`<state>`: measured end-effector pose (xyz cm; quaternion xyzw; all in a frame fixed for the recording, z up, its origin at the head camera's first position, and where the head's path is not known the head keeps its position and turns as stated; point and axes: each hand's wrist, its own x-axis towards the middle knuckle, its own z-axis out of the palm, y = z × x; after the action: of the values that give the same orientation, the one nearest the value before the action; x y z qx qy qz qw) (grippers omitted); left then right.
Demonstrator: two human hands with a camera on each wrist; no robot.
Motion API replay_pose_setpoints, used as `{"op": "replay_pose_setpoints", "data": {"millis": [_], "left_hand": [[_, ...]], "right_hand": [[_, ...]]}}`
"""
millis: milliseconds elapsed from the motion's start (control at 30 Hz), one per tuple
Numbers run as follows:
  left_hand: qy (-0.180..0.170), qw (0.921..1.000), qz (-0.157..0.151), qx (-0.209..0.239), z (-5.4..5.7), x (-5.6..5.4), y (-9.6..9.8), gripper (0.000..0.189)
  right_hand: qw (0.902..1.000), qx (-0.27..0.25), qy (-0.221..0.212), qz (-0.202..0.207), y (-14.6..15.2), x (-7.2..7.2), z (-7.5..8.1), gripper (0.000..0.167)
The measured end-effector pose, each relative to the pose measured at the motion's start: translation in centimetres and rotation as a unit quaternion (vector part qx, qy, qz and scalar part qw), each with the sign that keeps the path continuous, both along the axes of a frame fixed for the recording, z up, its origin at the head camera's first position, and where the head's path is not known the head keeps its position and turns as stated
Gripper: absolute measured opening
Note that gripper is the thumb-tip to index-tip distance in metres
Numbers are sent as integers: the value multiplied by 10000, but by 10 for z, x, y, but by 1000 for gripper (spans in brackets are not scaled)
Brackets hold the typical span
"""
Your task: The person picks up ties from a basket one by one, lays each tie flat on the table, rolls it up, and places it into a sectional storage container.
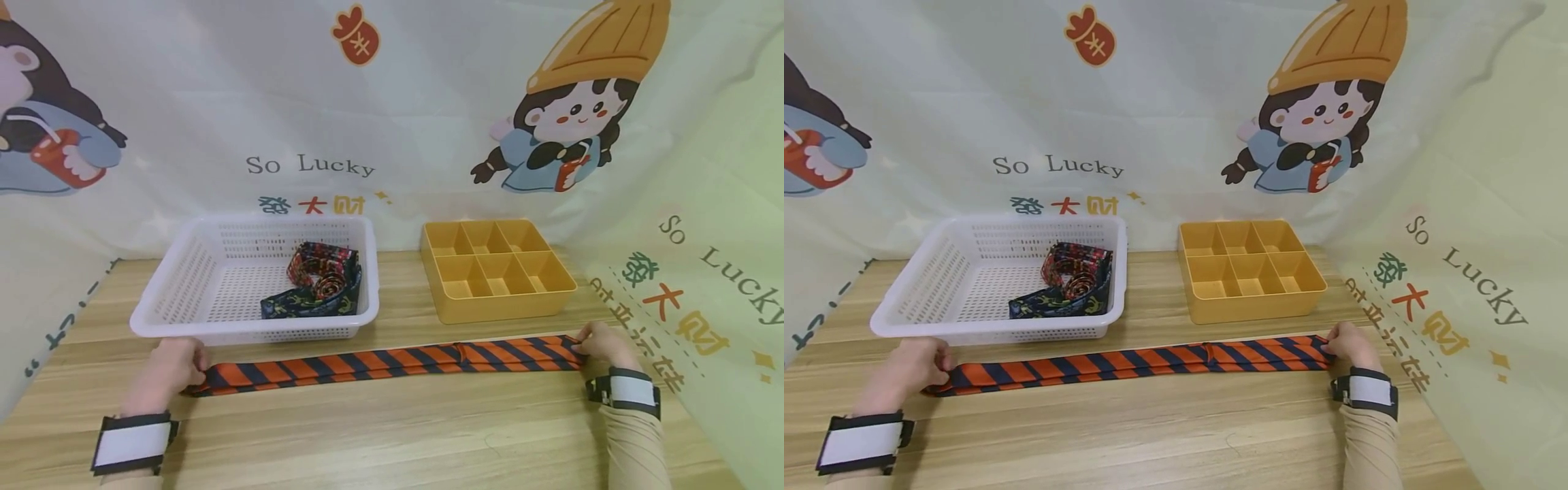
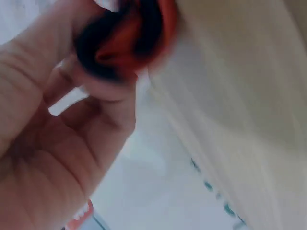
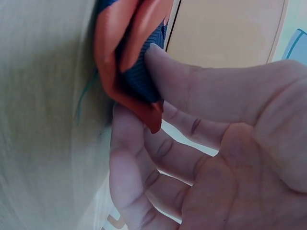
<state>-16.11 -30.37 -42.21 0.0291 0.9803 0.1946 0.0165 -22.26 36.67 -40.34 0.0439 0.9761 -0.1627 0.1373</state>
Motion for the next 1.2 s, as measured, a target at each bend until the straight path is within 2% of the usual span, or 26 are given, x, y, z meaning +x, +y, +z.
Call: {"op": "replay_pose_setpoints", "data": {"millis": [133,233,300,400,500,567,700,767,867,933,967,1100,1200], "left_hand": [[-121,9997,-160,129,1,0,5,16],[-550,9976,-261,316,2,0,2,7],[-839,9950,-279,474,3,1,-1,11],[-1224,9870,-236,1011,3,2,-9,23],[-1411,9774,-107,1572,1,4,-19,25],[-1553,9725,43,1736,1,4,-25,28],[-1831,9699,259,1585,-1,3,-32,32],[-1830,9736,308,1332,-1,3,-32,32],[-1615,9815,310,978,1,3,-29,30],[-1569,9836,320,837,4,4,-26,26],[-1574,9833,275,868,5,5,-24,23],[-1606,9818,-222,984,10,9,-22,14],[-1676,9784,-315,1171,12,9,-20,15]], "right_hand": [[10000,-9,29,67,-1,-1,-1,23],[10000,-7,11,80,-1,-1,-1,23],[10000,-6,-18,60,-1,-2,-1,23],[10000,8,-39,46,0,-2,-1,23],[10000,17,-25,74,0,-2,-1,23],[10000,24,-10,77,0,-2,-1,23],[10000,7,-5,70,0,-1,0,22],[10000,-16,-8,73,0,-1,0,22],[10000,-20,-5,43,-1,-1,0,23],[10000,-15,-7,29,-1,-1,-1,23],[10000,-21,-15,34,-1,-2,-1,23],[10000,-19,-42,53,-2,-2,-1,23],[9999,-60,-5,101,0,-2,-1,24]]}}
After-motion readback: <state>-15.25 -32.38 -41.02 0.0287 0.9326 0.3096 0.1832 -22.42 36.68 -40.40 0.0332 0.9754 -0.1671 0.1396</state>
